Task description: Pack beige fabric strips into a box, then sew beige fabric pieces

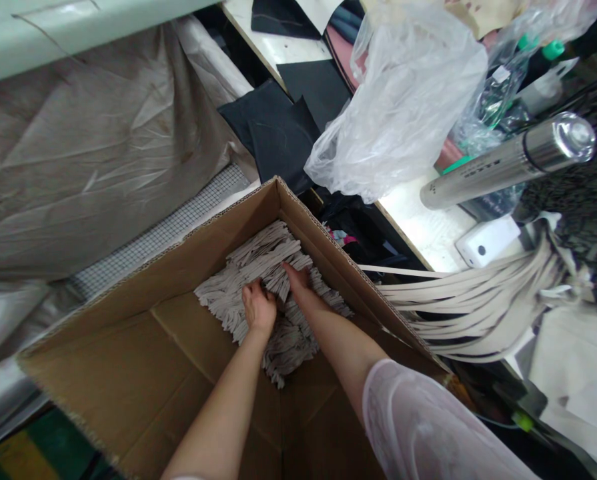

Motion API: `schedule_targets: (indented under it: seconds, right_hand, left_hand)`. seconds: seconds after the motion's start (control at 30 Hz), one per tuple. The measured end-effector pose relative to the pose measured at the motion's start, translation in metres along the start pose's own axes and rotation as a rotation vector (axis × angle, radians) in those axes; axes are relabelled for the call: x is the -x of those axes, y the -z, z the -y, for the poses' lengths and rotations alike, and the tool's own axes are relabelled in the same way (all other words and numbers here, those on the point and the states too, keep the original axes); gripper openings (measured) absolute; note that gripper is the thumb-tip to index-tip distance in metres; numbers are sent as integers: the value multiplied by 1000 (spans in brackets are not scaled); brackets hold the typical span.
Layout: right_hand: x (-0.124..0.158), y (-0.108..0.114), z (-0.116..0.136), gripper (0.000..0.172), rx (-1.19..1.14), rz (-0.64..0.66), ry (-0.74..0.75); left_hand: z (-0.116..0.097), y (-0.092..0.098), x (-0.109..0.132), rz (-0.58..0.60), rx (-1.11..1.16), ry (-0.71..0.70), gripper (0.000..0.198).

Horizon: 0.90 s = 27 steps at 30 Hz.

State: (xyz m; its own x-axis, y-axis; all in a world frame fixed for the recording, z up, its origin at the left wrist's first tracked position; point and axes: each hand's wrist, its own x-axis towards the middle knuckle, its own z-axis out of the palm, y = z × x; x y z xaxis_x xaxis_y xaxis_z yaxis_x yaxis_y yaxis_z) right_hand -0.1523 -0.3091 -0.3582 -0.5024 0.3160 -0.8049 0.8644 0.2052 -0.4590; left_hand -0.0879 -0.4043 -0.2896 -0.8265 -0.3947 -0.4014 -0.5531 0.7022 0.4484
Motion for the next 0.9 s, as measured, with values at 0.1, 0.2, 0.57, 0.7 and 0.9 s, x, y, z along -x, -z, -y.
schedule_targets:
  seconds: [0.1,0.2,0.57,0.7,0.9]
  right_hand:
    - [2,-10,8,87,58,-79,-63]
    - [0,-19,14,91,105,-117,-110]
    - [1,-14,2,76,177,-106,-73]
    - [1,-14,-4,78,182,-101,-44]
    - [-4,-16,-8,76,181,-106,-3]
  left_hand:
    - [-1,-2,-1,22,2,18,42]
    - [-3,-1,1,28,5,23,45]
    - [-7,14,-14,74,-97,-17,69]
    - [-11,18,-24,76,-165,4,74]
    - [-13,22,-32,106,-229,21,60]
